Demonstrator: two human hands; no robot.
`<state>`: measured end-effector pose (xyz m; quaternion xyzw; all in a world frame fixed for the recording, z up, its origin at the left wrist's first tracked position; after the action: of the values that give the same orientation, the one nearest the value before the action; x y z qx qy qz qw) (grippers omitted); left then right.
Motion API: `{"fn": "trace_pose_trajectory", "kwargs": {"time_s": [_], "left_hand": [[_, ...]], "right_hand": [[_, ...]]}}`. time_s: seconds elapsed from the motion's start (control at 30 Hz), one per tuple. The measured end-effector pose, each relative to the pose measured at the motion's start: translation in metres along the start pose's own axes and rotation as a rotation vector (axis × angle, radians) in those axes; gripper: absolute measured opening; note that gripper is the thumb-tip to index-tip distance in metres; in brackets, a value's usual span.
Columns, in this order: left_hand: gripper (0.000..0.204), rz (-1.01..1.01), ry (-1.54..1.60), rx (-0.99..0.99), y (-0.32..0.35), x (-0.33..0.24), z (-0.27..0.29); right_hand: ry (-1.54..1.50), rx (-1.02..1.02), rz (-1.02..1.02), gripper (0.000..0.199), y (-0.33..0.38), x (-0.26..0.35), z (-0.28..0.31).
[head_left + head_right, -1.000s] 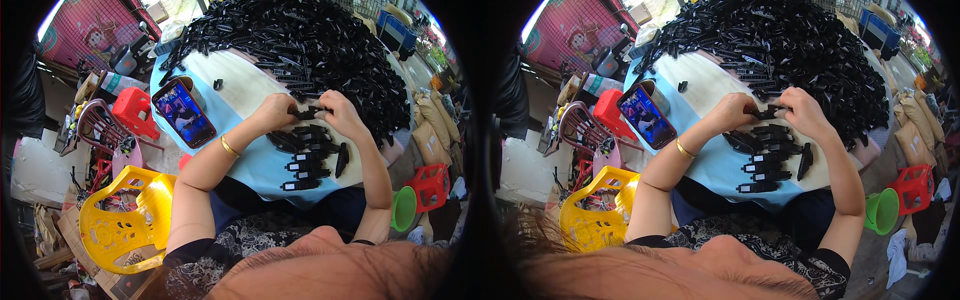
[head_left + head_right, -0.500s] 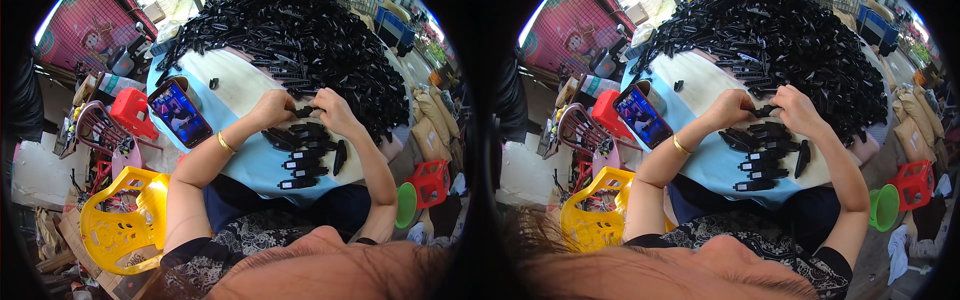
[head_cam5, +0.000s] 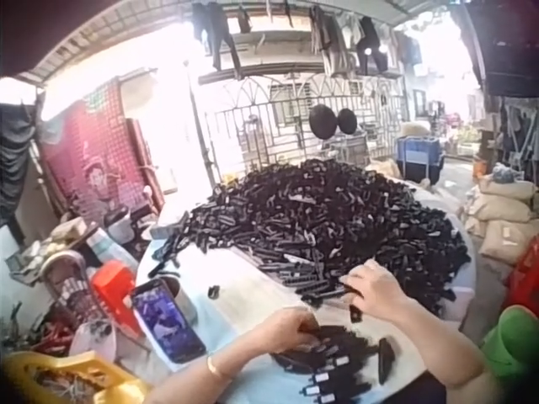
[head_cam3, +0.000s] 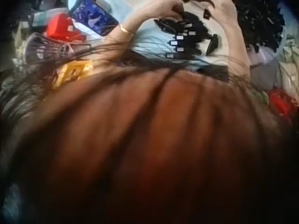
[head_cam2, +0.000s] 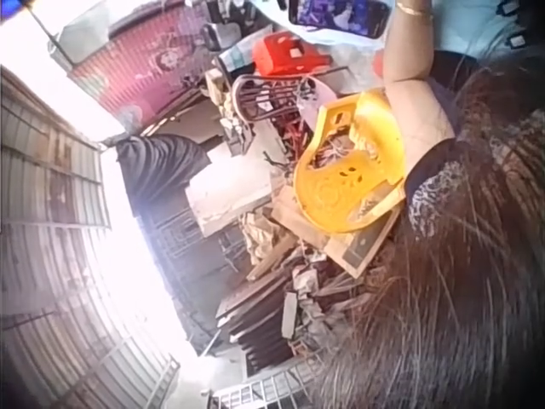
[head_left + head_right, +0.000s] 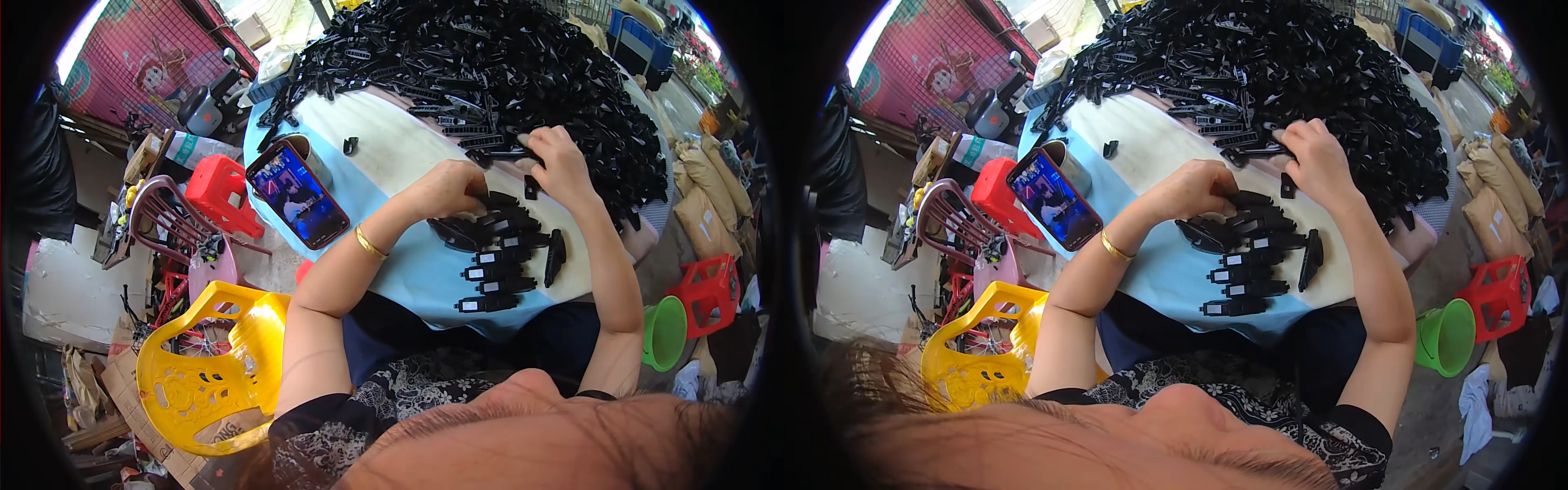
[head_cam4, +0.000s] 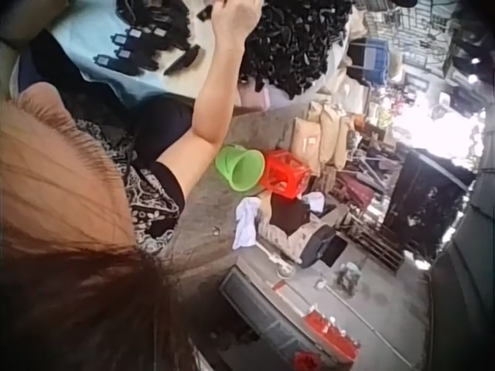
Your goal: Assembling small black plastic components by hand on a table.
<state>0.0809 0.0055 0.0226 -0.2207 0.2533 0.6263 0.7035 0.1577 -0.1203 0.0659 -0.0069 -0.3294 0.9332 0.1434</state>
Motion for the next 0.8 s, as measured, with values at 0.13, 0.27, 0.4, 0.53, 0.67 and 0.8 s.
{"fn": "trace_pose_trajectory", "kwargs": {"time_s": [0.13,0.27,0.4,0.53,0.67,0.8], "left_hand": [[0.027,-0.032,0.121,0.141,0.002,0.002,-0.008],[0.033,0.108,0.175,-0.175,-0.002,0.005,0.014],[0.038,-0.091,0.122,-0.414,-0.001,-0.005,0.023],[0.037,0.142,0.052,-0.219,-0.001,0.007,0.018],[0.033,-0.011,-0.076,-0.143,0.003,0.001,0.006],[0.029,-0.017,-0.064,-0.083,0.005,-0.004,-0.003]], "right_hand": [[0.028,0.087,0.04,0.027,0.0,0.0,-0.014],[-0.044,-0.06,0.092,0.024,-0.005,0.014,0.009],[-0.109,-0.164,0.19,0.025,-0.006,0.035,0.012],[-0.13,0.107,-0.109,0.019,-0.008,0.027,0.003],[0.107,0.395,-0.118,0.024,0.011,0.015,-0.016],[-0.029,0.335,-0.122,0.021,0.011,0.019,-0.013]]}}
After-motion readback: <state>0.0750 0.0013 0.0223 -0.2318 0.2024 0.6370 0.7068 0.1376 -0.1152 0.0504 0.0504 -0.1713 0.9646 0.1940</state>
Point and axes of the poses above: each hand's wrist, its own y-axis away from the middle knuckle, its own z-axis out of the back of the hand, x = y × z, the point moved 8 cm from there along -y, towards the middle knuckle, and after that the axes turned 8 degrees about z, right-handed, at the moved point
